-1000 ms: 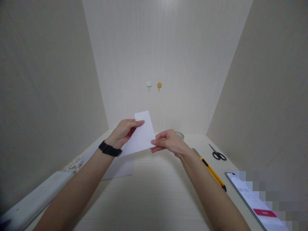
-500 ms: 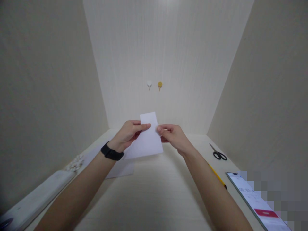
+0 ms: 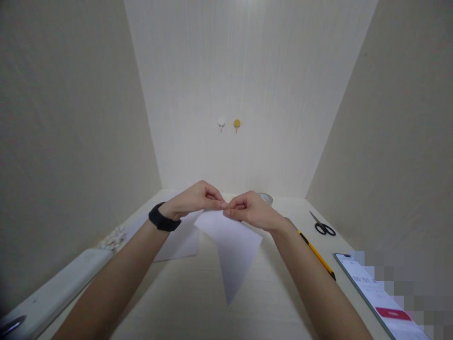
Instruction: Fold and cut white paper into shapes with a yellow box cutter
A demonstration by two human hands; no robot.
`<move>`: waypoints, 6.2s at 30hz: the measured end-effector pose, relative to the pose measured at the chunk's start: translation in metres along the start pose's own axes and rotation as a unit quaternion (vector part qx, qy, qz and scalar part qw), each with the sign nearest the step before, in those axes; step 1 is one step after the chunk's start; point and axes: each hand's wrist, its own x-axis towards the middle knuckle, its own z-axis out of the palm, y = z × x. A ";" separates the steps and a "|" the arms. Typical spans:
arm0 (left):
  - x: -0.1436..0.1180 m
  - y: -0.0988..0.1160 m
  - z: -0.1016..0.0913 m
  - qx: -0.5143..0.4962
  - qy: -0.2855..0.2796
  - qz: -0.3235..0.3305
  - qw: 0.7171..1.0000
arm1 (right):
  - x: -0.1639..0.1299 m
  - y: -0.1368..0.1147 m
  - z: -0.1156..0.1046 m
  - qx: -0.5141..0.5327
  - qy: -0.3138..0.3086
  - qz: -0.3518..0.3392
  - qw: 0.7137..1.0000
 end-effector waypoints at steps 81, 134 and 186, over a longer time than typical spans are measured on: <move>-0.006 0.007 -0.005 0.202 -0.118 0.031 0.972 | -0.003 -0.002 -0.016 -0.167 -0.052 -0.030 0.984; -0.051 -0.104 0.069 -0.191 -0.113 -0.243 0.944 | -0.027 0.129 -0.023 -0.015 0.163 0.127 0.978; -0.055 -0.104 0.106 0.571 0.077 0.006 0.818 | -0.046 0.156 -0.056 -0.547 0.251 0.252 0.758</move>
